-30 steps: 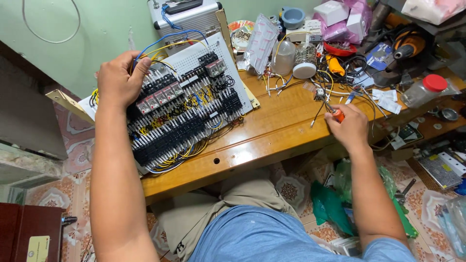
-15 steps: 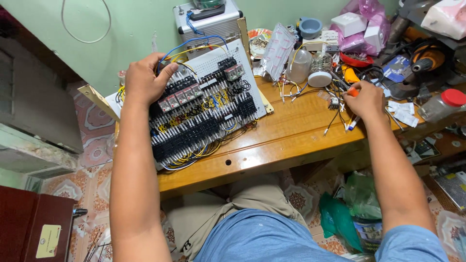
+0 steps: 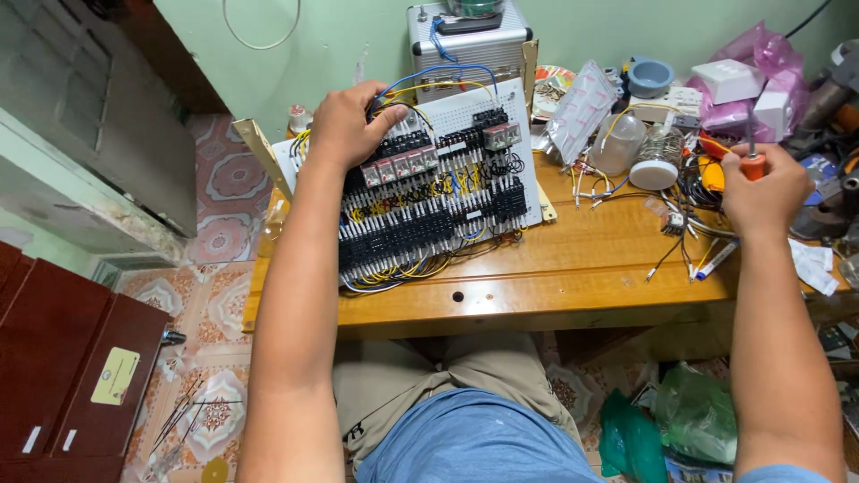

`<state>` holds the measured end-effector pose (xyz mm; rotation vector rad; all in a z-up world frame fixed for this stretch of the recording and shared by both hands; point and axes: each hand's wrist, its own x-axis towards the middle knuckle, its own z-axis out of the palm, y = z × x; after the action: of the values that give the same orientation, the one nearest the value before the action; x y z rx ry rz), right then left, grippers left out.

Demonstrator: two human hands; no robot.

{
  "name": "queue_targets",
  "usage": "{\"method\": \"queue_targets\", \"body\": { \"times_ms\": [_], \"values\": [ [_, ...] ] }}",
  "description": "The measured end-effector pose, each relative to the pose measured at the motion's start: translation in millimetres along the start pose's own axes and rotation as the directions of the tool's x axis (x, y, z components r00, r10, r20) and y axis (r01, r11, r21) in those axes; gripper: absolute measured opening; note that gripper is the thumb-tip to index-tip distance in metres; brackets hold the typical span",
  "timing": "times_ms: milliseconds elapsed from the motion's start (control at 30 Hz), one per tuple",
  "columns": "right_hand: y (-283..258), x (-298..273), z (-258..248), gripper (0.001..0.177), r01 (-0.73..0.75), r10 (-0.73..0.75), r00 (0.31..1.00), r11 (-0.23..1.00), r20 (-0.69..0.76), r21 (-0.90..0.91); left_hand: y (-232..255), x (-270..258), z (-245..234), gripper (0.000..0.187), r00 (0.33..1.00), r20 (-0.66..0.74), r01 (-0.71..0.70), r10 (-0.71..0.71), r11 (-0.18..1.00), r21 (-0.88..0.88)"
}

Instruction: Wiring an electrical control panel by inserting wires into terminals and tightening them with a screwdriver.

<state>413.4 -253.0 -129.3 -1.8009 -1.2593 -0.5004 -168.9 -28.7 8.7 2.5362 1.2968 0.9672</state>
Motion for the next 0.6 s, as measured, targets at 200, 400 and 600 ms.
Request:
{"method": "queue_targets", "body": {
  "times_ms": [200,400,600],
  "values": [
    [-141,22,-11,0.006,-0.147,0.014,0.979,0.734,0.202,0.662,-11,2,9,0.039,0.958,-0.287,0.014,-0.014,1.0,0.0],
    [-292,39,-8,0.008,-0.066,-0.237,0.904,0.744,0.355,0.665,-10,4,6,0.051,0.954,-0.293,0.068,-0.06,0.998,0.017],
    [-373,45,31,0.005,-0.129,-0.358,0.792,0.693,0.494,0.709,17,-4,-17,0.023,0.777,-0.56,-0.37,0.287,0.928,-0.038]
  ]
}}
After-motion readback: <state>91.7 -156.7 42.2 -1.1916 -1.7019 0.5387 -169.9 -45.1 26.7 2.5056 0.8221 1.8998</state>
